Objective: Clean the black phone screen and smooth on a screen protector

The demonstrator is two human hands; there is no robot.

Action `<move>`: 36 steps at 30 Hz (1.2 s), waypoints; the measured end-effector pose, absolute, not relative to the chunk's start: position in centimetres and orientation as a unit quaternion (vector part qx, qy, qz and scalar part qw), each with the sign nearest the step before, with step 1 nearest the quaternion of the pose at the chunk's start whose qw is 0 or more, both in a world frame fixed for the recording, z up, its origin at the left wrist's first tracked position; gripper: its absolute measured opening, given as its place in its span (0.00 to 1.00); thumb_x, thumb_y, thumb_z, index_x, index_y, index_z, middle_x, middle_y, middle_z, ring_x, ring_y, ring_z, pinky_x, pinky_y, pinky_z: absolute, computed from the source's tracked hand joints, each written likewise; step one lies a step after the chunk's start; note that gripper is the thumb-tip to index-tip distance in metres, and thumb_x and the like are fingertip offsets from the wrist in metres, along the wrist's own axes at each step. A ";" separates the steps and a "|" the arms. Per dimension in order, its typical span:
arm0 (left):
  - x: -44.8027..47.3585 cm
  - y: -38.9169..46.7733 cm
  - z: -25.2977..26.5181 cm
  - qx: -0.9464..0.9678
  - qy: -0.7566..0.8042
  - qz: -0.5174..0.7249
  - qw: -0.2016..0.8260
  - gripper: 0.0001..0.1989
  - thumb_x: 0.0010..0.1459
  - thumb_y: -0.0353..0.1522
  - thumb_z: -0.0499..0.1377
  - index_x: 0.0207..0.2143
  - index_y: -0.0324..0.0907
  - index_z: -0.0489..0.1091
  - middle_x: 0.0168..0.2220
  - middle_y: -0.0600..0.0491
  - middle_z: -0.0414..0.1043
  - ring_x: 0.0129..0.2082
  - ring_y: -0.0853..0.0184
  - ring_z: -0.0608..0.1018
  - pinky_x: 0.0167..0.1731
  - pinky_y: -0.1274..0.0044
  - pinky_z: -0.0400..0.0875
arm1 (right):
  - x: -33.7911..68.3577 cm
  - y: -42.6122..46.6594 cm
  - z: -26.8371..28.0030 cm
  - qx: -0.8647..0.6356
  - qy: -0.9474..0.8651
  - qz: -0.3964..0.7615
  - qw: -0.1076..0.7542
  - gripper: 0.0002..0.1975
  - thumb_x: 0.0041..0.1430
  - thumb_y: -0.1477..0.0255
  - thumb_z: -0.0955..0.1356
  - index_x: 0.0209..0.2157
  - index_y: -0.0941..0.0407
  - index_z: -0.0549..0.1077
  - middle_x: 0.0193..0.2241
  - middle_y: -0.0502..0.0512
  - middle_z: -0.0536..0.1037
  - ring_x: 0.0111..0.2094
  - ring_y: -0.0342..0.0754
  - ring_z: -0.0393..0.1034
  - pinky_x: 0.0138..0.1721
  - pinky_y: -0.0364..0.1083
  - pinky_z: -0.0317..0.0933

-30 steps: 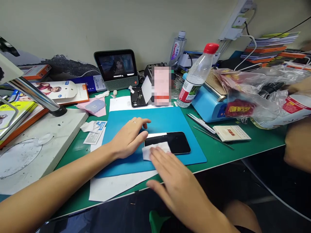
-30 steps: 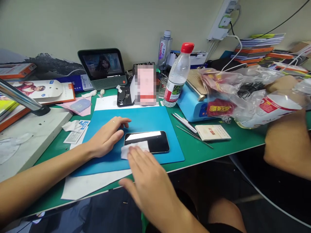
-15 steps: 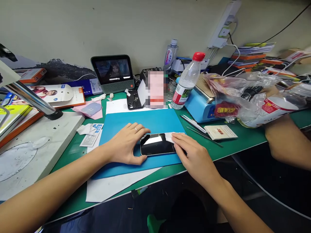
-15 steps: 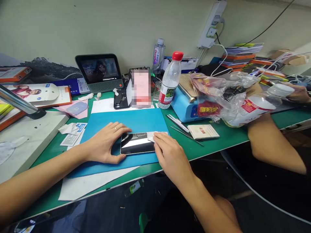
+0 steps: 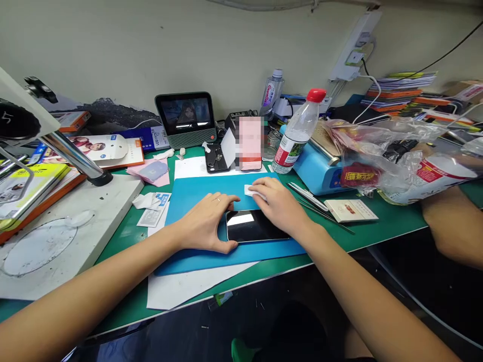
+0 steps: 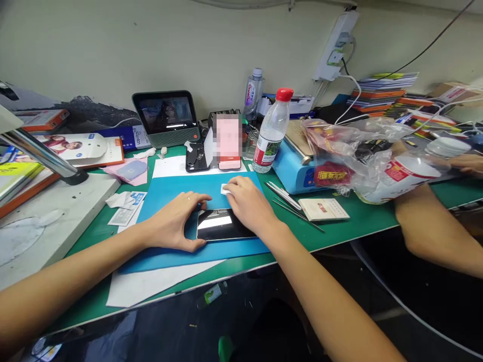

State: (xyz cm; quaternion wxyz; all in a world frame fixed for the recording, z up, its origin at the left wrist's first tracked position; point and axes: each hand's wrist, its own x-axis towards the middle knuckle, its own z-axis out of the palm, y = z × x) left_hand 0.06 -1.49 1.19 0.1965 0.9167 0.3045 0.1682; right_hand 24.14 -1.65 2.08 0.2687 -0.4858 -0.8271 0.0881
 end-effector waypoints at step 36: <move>0.1 -1.0 0.8 0.916 0.283 0.193 0.211 0.43 0.48 0.39 0.68 0.64 0.41 0.55 0.52 0.45 0.72 0.48 0.52 0.75 0.49 0.62 0.68 | 18.1 -4.6 1.7 -0.482 -0.859 0.083 0.149 0.02 0.67 0.73 0.63 0.38 0.56 0.65 0.42 0.62 0.71 0.44 0.57 0.64 0.47 0.57 0.64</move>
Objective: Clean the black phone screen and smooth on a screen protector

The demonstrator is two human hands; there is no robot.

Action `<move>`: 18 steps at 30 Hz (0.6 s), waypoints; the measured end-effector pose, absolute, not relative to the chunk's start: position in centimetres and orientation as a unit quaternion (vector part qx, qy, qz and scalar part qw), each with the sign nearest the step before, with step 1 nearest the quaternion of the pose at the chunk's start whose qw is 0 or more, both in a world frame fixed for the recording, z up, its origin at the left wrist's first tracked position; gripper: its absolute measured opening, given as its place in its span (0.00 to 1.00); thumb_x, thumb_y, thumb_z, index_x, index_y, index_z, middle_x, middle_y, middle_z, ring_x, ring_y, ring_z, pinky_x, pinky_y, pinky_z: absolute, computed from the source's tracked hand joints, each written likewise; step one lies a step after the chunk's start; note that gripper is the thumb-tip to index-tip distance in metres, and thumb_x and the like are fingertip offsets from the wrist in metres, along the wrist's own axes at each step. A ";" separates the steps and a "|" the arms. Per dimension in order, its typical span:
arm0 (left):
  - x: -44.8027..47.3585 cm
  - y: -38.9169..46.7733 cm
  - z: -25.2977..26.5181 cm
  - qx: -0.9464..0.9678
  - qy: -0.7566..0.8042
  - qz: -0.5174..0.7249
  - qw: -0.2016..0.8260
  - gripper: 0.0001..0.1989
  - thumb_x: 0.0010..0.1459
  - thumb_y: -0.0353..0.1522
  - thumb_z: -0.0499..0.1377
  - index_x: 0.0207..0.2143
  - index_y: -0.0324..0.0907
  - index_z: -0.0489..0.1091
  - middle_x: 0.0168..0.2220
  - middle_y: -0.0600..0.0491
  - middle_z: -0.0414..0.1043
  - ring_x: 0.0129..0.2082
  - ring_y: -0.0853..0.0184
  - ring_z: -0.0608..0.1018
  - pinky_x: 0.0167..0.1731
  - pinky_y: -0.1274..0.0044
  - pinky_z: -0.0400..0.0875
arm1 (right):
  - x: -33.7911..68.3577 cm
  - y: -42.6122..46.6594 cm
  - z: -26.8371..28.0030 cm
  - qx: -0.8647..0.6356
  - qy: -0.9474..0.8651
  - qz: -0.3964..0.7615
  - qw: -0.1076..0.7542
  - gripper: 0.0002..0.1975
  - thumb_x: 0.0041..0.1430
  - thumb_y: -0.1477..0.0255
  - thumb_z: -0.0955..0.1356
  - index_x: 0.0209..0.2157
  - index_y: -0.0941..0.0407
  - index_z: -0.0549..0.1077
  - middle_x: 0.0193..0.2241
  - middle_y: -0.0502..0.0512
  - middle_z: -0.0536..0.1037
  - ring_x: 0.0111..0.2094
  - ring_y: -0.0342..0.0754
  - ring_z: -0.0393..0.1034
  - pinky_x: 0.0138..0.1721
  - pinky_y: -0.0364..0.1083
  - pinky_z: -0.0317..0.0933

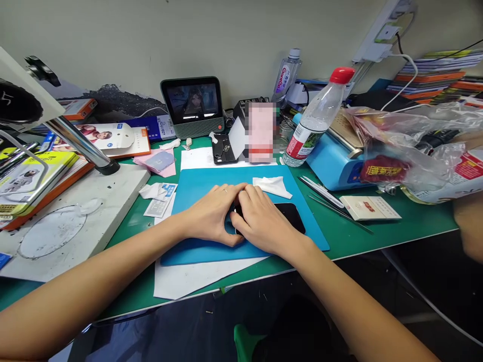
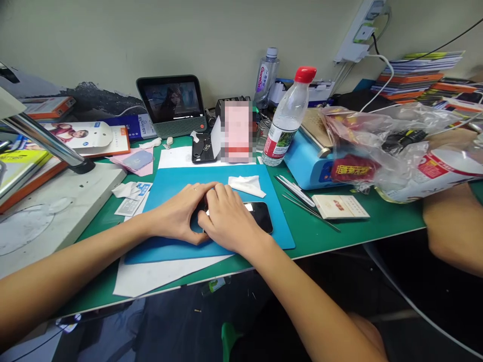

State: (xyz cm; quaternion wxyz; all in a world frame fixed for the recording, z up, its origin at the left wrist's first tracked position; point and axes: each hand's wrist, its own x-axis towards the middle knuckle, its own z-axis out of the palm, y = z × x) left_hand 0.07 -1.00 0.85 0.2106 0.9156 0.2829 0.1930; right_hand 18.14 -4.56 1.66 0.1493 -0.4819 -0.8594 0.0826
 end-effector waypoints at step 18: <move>0.1 -1.0 1.3 0.913 0.284 0.191 0.222 0.44 0.45 0.37 0.67 0.63 0.41 0.55 0.46 0.48 0.71 0.43 0.54 0.74 0.45 0.65 0.67 | 18.4 -4.4 1.2 -0.463 -0.854 0.123 0.202 0.09 0.59 0.72 0.67 0.40 0.54 0.63 0.44 0.62 0.72 0.46 0.59 0.66 0.47 0.58 0.66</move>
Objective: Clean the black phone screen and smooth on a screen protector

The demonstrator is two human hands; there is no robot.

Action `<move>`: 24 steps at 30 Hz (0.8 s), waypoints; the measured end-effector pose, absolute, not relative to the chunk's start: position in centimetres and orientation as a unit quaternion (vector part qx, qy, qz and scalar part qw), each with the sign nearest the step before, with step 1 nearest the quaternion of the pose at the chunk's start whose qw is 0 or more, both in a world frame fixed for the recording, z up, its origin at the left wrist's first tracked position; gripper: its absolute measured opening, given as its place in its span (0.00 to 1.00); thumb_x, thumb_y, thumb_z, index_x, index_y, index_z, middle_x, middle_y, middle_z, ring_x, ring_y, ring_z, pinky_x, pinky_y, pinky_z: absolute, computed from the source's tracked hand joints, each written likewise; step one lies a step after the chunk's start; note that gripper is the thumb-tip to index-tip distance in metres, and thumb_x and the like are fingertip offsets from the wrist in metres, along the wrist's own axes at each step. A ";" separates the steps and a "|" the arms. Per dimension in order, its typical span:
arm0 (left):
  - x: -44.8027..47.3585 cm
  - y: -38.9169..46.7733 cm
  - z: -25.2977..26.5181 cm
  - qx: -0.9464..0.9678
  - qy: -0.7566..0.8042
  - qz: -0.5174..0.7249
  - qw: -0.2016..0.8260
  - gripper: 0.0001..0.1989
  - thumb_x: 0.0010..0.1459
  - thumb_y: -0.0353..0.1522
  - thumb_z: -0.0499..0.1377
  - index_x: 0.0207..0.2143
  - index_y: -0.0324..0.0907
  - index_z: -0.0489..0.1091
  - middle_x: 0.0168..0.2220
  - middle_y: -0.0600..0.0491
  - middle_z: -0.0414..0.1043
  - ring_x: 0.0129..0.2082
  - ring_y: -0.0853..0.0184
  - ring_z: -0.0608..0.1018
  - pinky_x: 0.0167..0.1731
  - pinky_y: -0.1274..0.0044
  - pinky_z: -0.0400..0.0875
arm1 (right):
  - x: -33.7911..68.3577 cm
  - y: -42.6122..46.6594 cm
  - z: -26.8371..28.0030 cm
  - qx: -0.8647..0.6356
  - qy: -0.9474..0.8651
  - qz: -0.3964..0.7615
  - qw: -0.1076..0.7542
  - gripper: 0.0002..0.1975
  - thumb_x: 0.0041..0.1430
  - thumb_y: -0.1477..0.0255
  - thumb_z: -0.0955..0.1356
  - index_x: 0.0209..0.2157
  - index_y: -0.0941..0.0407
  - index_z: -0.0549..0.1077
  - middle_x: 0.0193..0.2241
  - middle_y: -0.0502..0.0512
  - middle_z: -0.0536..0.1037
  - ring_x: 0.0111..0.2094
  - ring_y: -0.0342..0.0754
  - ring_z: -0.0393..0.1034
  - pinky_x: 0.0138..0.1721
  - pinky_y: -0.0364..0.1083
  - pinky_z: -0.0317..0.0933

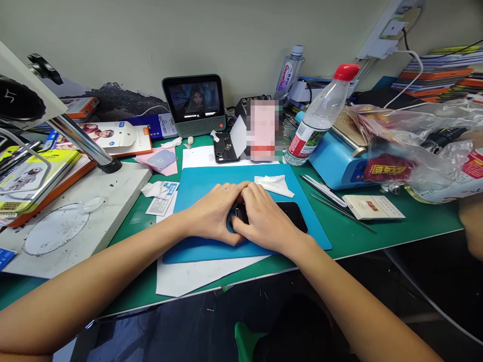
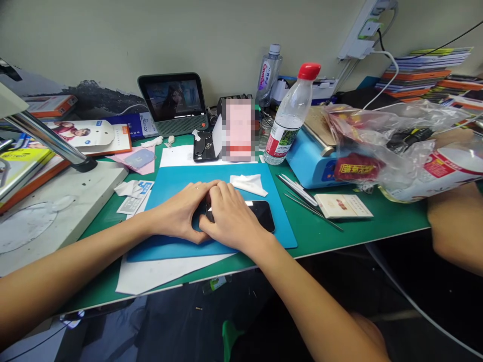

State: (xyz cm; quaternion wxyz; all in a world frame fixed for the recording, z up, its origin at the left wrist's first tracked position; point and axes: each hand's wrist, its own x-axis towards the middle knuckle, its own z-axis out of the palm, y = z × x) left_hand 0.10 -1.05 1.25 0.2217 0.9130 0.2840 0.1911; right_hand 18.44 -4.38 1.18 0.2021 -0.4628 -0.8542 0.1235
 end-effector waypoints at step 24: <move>-0.1 -0.8 0.9 0.921 0.268 0.174 0.223 0.50 0.49 0.44 0.69 0.69 0.43 0.49 0.59 0.41 0.69 0.54 0.47 0.74 0.54 0.59 0.67 | 21.9 -3.7 4.5 -0.371 -0.877 0.281 0.122 0.31 0.55 0.64 0.77 0.58 0.51 0.68 0.57 0.60 0.71 0.59 0.60 0.66 0.56 0.60 0.66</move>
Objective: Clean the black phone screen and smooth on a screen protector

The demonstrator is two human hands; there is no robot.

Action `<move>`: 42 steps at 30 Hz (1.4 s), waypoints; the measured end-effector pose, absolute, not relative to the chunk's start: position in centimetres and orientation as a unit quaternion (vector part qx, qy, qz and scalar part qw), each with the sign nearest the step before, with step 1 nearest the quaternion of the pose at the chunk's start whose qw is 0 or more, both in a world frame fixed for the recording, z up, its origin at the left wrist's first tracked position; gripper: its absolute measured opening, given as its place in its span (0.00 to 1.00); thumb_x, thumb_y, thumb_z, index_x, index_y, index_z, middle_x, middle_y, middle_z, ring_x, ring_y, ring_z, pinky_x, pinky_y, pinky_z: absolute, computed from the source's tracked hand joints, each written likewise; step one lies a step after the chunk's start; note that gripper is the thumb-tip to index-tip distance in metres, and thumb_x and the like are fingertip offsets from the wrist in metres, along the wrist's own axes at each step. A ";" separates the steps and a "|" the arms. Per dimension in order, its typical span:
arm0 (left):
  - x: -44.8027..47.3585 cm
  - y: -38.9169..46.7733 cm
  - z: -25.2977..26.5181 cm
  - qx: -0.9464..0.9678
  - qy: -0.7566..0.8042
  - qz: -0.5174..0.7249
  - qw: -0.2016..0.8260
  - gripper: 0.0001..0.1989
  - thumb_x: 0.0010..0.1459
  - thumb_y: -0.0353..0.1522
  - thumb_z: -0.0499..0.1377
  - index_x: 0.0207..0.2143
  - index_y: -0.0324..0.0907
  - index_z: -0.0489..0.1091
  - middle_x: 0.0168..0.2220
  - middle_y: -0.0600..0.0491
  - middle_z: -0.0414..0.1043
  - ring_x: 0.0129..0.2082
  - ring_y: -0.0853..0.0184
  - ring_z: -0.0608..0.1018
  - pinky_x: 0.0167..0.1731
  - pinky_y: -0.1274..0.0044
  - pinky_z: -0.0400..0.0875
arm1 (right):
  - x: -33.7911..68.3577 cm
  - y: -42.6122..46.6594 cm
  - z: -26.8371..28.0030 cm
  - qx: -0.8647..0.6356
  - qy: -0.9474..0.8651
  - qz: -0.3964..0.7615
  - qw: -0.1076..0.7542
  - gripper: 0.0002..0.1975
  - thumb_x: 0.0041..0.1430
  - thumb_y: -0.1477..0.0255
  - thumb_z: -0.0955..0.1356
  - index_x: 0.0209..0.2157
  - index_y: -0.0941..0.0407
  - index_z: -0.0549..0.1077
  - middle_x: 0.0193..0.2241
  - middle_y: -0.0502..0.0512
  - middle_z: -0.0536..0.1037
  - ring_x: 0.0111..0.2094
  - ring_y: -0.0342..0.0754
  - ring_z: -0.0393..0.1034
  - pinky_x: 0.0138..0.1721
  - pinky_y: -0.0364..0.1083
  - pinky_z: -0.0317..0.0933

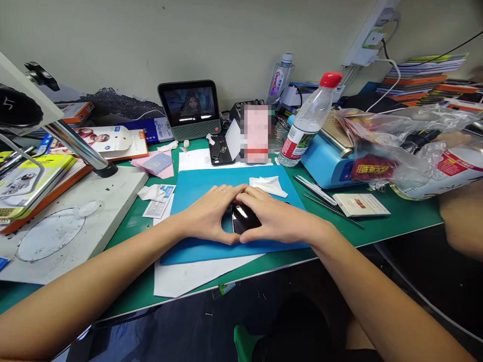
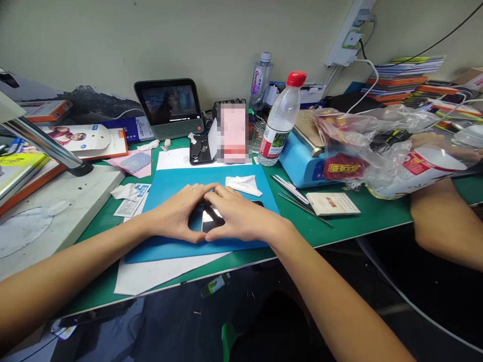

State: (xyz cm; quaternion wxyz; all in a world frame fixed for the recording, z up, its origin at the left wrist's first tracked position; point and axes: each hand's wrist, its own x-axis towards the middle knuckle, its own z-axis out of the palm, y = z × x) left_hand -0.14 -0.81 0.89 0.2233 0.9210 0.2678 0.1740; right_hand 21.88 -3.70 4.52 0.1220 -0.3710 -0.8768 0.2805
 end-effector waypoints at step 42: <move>-0.1 -0.1 -0.5 0.788 0.545 0.258 0.128 0.44 0.63 0.44 0.63 0.73 0.44 0.44 0.60 0.43 0.70 0.59 0.50 0.70 0.57 0.57 0.67 | 27.2 1.0 1.5 -0.587 -0.750 0.173 0.252 0.06 0.57 0.68 0.72 0.31 0.54 0.82 0.32 0.55 0.79 0.38 0.53 0.73 0.41 0.51 0.64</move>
